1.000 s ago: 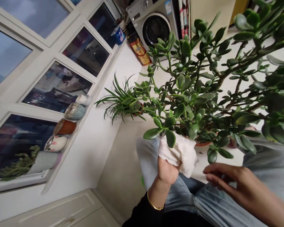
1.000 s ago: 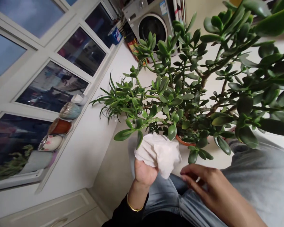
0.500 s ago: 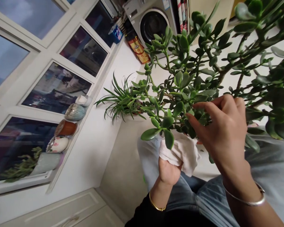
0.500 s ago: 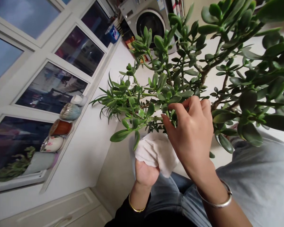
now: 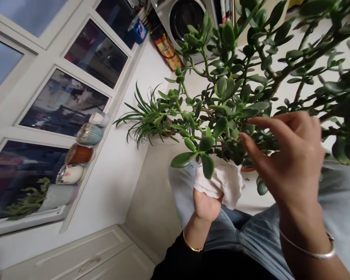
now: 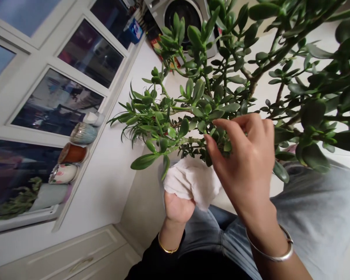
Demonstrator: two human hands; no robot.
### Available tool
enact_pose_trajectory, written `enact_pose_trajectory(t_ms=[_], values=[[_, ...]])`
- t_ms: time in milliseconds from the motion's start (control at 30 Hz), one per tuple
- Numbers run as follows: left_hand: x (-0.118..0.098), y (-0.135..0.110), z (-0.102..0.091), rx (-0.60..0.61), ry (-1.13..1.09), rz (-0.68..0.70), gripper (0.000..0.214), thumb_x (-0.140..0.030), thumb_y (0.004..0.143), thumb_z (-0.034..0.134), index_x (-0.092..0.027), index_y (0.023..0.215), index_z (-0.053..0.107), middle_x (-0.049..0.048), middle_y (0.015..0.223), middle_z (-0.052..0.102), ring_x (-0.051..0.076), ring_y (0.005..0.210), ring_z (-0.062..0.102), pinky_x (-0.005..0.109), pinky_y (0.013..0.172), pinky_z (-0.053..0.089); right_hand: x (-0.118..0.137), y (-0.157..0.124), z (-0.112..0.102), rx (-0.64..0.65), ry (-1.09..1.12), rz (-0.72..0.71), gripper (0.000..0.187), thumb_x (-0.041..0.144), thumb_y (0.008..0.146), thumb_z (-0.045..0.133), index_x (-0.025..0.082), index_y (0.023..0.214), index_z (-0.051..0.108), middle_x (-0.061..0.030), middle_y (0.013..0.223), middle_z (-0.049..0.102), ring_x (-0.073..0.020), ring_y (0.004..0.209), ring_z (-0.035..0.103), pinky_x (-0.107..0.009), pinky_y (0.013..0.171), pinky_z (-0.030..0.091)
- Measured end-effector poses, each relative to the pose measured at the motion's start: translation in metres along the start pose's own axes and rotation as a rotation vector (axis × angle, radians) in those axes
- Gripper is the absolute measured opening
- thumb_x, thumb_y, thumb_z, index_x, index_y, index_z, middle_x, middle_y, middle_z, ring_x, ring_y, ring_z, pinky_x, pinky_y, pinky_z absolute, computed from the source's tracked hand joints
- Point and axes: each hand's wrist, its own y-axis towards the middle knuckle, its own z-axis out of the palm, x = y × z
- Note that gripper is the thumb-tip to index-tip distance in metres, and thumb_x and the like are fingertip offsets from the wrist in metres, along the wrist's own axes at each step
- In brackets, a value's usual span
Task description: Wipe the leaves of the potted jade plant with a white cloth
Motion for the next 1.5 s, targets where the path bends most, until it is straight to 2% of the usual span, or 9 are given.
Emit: enact_pose_trajectory(t_ms=[100, 200, 400, 567, 767, 1000, 1100, 1333, 1500], values=[[0.001, 0.001, 0.006, 0.019, 0.006, 0.004, 0.040, -0.040, 0.102, 0.045, -0.021, 0.122, 0.074, 0.0103, 0.110, 0.080, 0.028, 0.126, 0.069, 0.046, 0.111, 0.052, -0.005, 0.000, -0.008, -0.018, 0.012, 0.012, 0.024, 0.042, 0.098, 0.063, 0.037, 0.121, 0.070, -0.0113, 0.110, 0.063, -0.0354, 0.108, 0.060, -0.055, 0.093, 0.050], [0.001, 0.001, 0.010, 0.019, -0.001, 0.001, 0.041, -0.038, 0.102, 0.041, -0.021, 0.121, 0.074, 0.0098, 0.108, 0.080, 0.027, 0.127, 0.068, 0.045, 0.112, 0.052, -0.008, 0.003, -0.004, 0.034, 0.062, 0.008, 0.025, 0.043, 0.097, 0.065, 0.034, 0.119, 0.071, -0.0114, 0.116, 0.063, -0.0355, 0.113, 0.060, -0.055, 0.098, 0.051], [0.004, -0.004, 0.009, -0.011, -0.050, -0.008, 0.042, -0.036, 0.103, 0.039, -0.021, 0.115, 0.076, 0.0091, 0.109, 0.079, 0.027, 0.123, 0.070, 0.045, 0.110, 0.053, -0.011, 0.007, 0.017, 0.104, 0.127, 0.042, 0.030, 0.043, 0.093, 0.069, 0.028, 0.119, 0.069, -0.0137, 0.126, 0.059, -0.0380, 0.125, 0.056, -0.057, 0.106, 0.049], [0.003, -0.009, 0.006, -0.006, -0.062, -0.036, 0.044, -0.037, 0.104, 0.036, -0.023, 0.119, 0.075, 0.0098, 0.112, 0.080, 0.028, 0.125, 0.069, 0.046, 0.108, 0.055, -0.022, 0.007, 0.039, 0.092, 0.060, 0.007, 0.033, 0.045, 0.093, 0.068, 0.025, 0.119, 0.068, -0.0120, 0.122, 0.057, -0.0348, 0.121, 0.057, -0.057, 0.106, 0.049], [0.001, -0.014, -0.001, -0.031, -0.069, -0.010, 0.048, -0.035, 0.105, 0.032, -0.024, 0.112, 0.078, 0.0085, 0.115, 0.080, 0.026, 0.124, 0.070, 0.041, 0.106, 0.056, -0.023, 0.010, 0.060, 0.050, 0.031, 0.053, 0.036, 0.050, 0.093, 0.067, 0.020, 0.112, 0.072, -0.0116, 0.114, 0.062, -0.0316, 0.112, 0.061, -0.056, 0.100, 0.052], [0.004, -0.012, -0.012, 0.022, -0.064, 0.014, 0.051, -0.048, 0.104, 0.032, -0.025, 0.122, 0.074, 0.0075, 0.110, 0.080, 0.026, 0.125, 0.069, 0.042, 0.110, 0.054, -0.011, 0.019, 0.060, 0.041, 0.012, 0.177, 0.017, 0.037, 0.088, 0.069, 0.021, 0.089, 0.074, -0.0087, 0.087, 0.072, -0.0265, 0.085, 0.067, -0.047, 0.085, 0.056], [0.004, -0.011, -0.014, 0.039, -0.037, 0.037, 0.048, -0.047, 0.102, 0.035, -0.024, 0.117, 0.075, 0.0066, 0.102, 0.080, 0.025, 0.118, 0.072, 0.042, 0.109, 0.054, -0.009, 0.022, 0.061, 0.038, 0.011, 0.221, 0.014, 0.034, 0.087, 0.068, 0.021, 0.084, 0.073, -0.0073, 0.078, 0.071, -0.0258, 0.079, 0.067, -0.045, 0.080, 0.056], [0.004, -0.008, -0.018, 0.118, 0.041, 0.083, 0.042, -0.048, 0.100, 0.042, -0.025, 0.102, 0.077, 0.0062, 0.094, 0.079, 0.023, 0.103, 0.074, 0.042, 0.103, 0.056, -0.016, 0.026, 0.060, 0.067, 0.056, 0.199, 0.015, 0.035, 0.089, 0.067, 0.023, 0.082, 0.070, -0.0081, 0.080, 0.074, -0.0254, 0.080, 0.068, -0.041, 0.074, 0.057], [0.006, -0.006, -0.014, 0.120, 0.056, 0.135, 0.042, -0.048, 0.100, 0.042, -0.025, 0.095, 0.077, 0.0040, 0.093, 0.079, 0.020, 0.092, 0.075, 0.038, 0.101, 0.058, -0.018, 0.030, 0.060, 0.104, 0.113, 0.270, 0.017, 0.040, 0.089, 0.071, 0.023, 0.086, 0.069, -0.0100, 0.085, 0.075, -0.0272, 0.084, 0.071, -0.041, 0.075, 0.059]])
